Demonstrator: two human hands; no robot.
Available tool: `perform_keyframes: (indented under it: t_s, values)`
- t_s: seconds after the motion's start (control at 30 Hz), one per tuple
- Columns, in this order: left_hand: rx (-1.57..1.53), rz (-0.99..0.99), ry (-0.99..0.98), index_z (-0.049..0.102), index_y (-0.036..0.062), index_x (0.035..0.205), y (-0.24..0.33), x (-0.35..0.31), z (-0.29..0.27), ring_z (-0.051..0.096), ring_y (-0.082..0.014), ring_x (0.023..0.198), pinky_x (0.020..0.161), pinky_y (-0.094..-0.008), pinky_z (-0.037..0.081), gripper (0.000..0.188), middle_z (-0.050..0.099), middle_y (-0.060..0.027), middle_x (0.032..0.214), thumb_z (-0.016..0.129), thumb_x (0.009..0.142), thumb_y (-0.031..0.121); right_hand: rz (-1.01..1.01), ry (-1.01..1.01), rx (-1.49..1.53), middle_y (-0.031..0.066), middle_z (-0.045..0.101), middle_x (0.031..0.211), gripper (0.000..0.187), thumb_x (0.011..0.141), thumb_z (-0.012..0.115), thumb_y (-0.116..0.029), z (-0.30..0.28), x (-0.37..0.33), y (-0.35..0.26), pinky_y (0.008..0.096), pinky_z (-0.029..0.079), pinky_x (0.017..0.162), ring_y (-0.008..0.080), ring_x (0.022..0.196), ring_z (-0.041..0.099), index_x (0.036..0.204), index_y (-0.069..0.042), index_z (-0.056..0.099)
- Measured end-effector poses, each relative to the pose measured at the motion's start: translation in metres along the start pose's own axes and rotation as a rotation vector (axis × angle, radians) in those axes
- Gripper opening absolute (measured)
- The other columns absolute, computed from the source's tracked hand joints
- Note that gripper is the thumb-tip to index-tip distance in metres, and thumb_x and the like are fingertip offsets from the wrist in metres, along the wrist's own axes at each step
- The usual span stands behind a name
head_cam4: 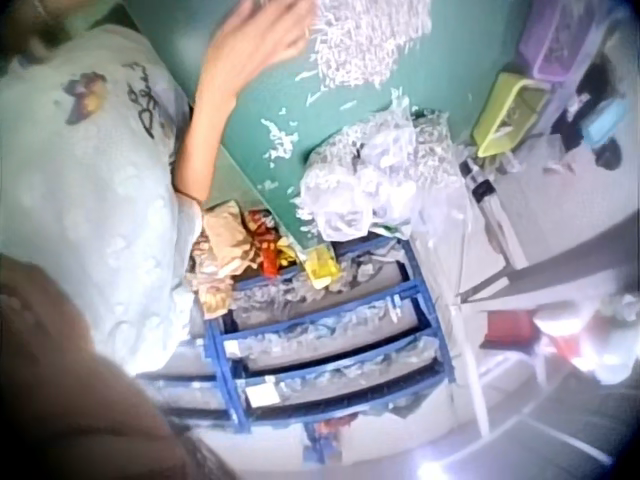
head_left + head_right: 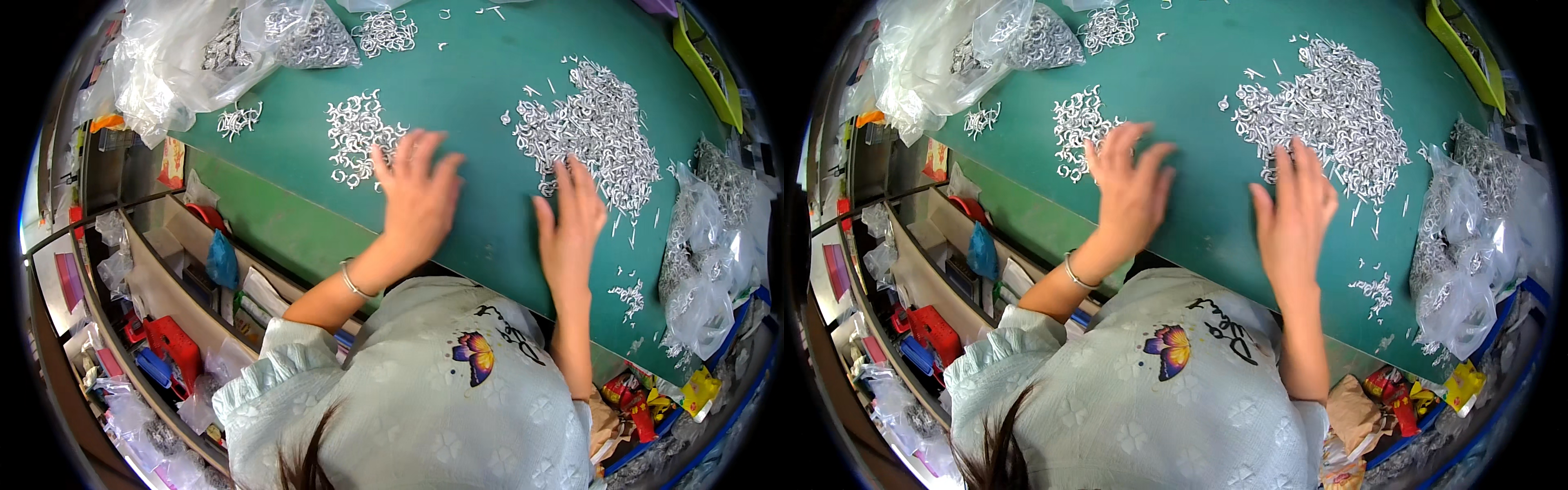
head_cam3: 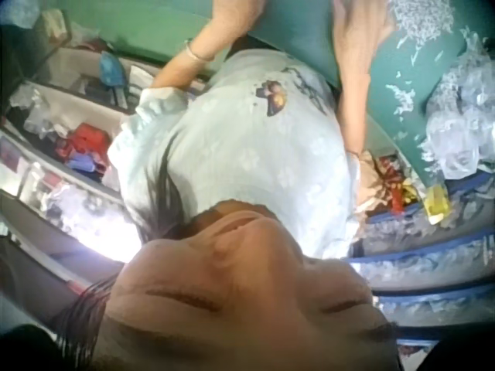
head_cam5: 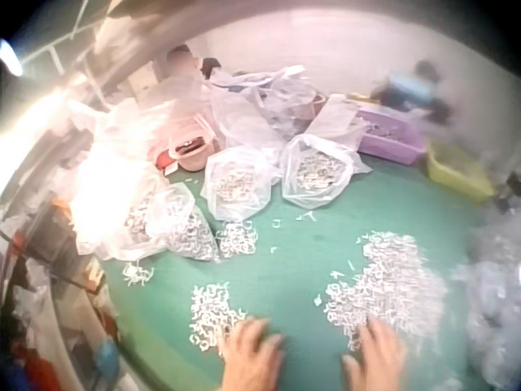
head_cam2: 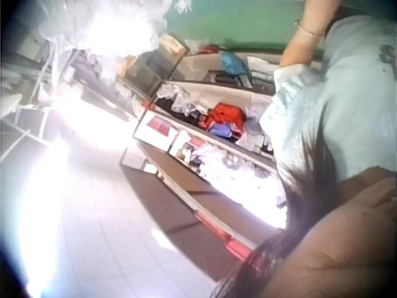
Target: The person sorts through a pile of small metal components on a green table by hand, separating them into different groups and placing them into plastic bags.
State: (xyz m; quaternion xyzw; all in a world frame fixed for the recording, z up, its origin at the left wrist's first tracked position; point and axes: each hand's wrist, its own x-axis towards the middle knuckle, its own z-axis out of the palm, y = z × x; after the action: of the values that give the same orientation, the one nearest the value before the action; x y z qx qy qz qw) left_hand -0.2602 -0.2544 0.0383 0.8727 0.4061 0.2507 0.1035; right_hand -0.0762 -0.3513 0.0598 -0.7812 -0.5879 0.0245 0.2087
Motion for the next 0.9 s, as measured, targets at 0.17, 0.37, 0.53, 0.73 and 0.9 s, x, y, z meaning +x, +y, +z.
perform_keyframes:
  t_s: [0.17, 0.37, 0.53, 0.73, 0.9]
  values:
    - [0.195, -0.028, -0.1, 0.058, 0.0117, 0.118, -0.013, 0.008, 0.011, 0.027, -0.0395, 0.138, 0.1, -0.0741, 0.02, 0.038, 0.036, -0.0096, 0.144, 0.067, 0.081, 0.01, -0.068, -0.277, 0.039, 0.017, 0.031, 0.152, 0.062, 0.085, 0.068, -0.022, 0.005, -0.016, -0.019, 0.0566, 0.022, 0.111, 0.0358, 0.142, 0.025, 0.138, -0.001, 0.044]
    - [-0.117, 0.086, -0.19, 0.055, 0.0069, 0.121, 0.016, 0.018, 0.013, 0.03, -0.0357, 0.139, 0.105, -0.0703, 0.019, 0.04, 0.037, -0.0121, 0.146, 0.064, 0.082, 0.006, -0.112, -0.409, 0.022, 0.0104, 0.031, 0.153, 0.07, 0.081, 0.069, -0.029, -0.013, -0.046, -0.013, 0.0622, 0.017, 0.111, 0.034, 0.143, 0.024, 0.14, -0.003, 0.043]
    - [-0.28, 0.201, -0.409, 0.045, 0.0024, 0.135, 0.044, -0.004, 0.023, 0.027, -0.0359, 0.141, 0.113, -0.0571, 0.021, 0.054, 0.033, -0.0163, 0.149, 0.06, 0.083, 0.001, -0.065, -0.35, 0.116, 0.0121, 0.04, 0.148, 0.058, 0.085, 0.066, -0.023, -0.028, -0.057, 0.005, 0.0594, 0.018, 0.111, 0.0341, 0.142, 0.028, 0.135, 0.0, 0.048]
    - [-0.299, 0.227, -0.364, 0.041, -0.0026, 0.137, 0.044, 0.023, 0.026, 0.028, -0.037, 0.141, 0.114, -0.055, 0.021, 0.054, 0.031, -0.0193, 0.151, 0.054, 0.085, -0.003, -0.028, -0.083, 0.157, 0.0124, 0.038, 0.15, 0.053, 0.09, 0.061, -0.019, -0.015, -0.004, 0.014, 0.0534, 0.021, 0.112, 0.0357, 0.142, 0.028, 0.137, 0.0, 0.047]
    - [-0.343, 0.21, -0.461, 0.042, 0.0, 0.138, 0.046, 0.01, 0.026, 0.026, -0.037, 0.142, 0.115, -0.054, 0.02, 0.055, 0.031, -0.0179, 0.152, 0.053, 0.084, -0.004, -0.116, -0.288, 0.074, 0.0085, 0.032, 0.153, 0.062, 0.088, 0.063, -0.029, -0.007, -0.003, 0.011, 0.058, 0.018, 0.113, 0.0339, 0.143, 0.023, 0.141, -0.003, 0.042]
